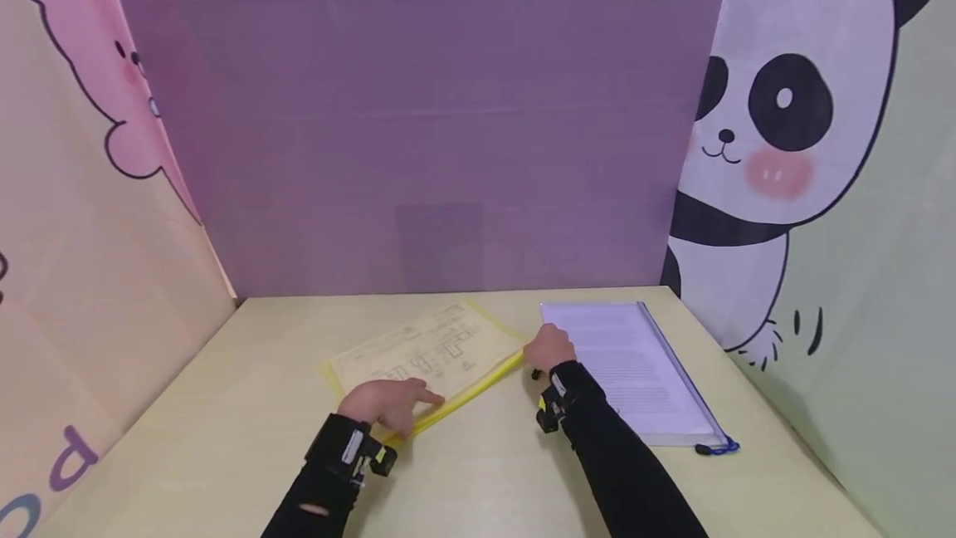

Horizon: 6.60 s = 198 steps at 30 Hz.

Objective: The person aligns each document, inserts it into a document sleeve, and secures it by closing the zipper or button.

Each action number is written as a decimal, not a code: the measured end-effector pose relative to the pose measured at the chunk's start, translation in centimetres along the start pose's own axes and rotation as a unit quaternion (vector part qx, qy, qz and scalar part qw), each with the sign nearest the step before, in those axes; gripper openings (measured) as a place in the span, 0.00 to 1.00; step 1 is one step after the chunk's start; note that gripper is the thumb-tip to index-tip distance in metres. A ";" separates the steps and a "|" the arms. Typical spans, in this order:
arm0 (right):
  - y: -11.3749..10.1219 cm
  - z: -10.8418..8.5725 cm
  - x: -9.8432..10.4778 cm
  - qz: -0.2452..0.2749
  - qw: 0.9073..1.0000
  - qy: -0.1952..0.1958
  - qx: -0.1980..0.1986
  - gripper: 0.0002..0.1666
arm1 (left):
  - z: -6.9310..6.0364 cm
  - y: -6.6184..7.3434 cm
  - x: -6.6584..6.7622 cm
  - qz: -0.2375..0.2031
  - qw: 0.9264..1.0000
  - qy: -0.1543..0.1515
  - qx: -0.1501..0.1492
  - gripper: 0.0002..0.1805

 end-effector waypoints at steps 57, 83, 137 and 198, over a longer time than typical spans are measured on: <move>-3.0 -2.7 -2.2 -0.271 0.943 -0.058 0.186 0.13 | -0.5 -5.3 1.2 -0.042 0.996 0.055 0.058 0.50; -3.2 -5.1 -2.3 -0.148 0.974 -0.115 0.126 0.10 | -0.4 -4.5 1.1 -0.022 0.995 0.065 0.067 0.48; -4.7 -5.9 -3.7 -0.124 0.977 -0.119 0.124 0.09 | -0.6 -3.6 1.3 0.031 0.995 0.071 0.067 0.48; -8.1 -8.9 -5.4 -0.170 0.965 -0.141 0.145 0.09 | -0.7 -2.4 1.4 0.063 0.992 0.083 0.073 0.44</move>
Point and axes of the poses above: each hand's wrist, its own z-axis towards the middle knuckle, its own x-axis out of the back of the hand, y = z × x, the point moved 8 cm from there along z, towards the middle knuckle, and after that the axes turned 4 degrees about y, right-handed, at the moved point
